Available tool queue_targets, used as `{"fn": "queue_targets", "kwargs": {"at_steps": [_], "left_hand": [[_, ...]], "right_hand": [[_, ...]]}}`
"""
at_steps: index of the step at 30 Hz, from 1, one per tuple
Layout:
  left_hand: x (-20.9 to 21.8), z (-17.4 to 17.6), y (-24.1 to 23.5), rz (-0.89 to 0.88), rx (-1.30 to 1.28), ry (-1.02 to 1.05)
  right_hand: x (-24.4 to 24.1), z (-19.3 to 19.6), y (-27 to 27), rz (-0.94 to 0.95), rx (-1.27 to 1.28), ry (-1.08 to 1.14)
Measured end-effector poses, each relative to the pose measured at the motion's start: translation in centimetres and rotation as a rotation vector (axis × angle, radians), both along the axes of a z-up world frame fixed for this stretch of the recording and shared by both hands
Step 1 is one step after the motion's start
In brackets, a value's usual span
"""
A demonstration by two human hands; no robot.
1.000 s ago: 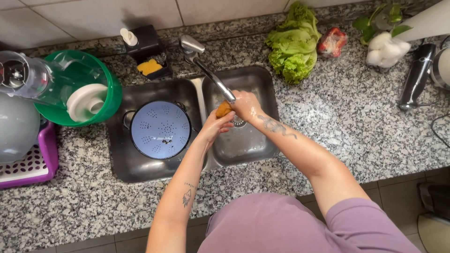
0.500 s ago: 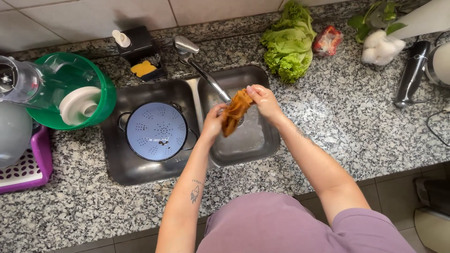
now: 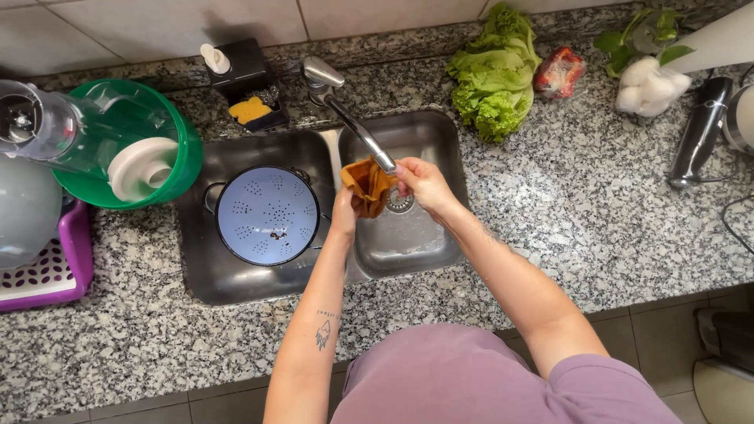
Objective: The person washes a colander and a kettle lid in the sink, fills a kettle with water, and places it on the stove. They then wash a sponge and a cloth, rinse the cloth, and use it to wipe the countertop and a hand blender.
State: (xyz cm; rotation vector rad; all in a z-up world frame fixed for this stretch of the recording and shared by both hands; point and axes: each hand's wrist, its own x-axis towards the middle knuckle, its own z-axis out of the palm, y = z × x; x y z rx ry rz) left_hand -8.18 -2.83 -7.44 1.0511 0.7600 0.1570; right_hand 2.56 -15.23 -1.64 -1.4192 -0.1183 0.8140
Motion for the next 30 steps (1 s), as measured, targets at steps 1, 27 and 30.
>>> {"fn": "queue_targets", "kwargs": {"at_steps": [1, 27, 30], "left_hand": [[-0.2, -3.1, 0.1, 0.029, -0.128, 0.036], [4.6, 7.3, 1.0, -0.588, 0.770, 0.057], [3.5, 9.1, 0.9, -0.666, 0.712, 0.095]], "right_hand": [[-0.1, -0.9, -0.1, -0.019, -0.006, -0.050], [3.0, 6.3, -1.8, -0.016, -0.234, -0.590], [2.8, 10.2, -2.0, -0.231, -0.083, -0.602]]}}
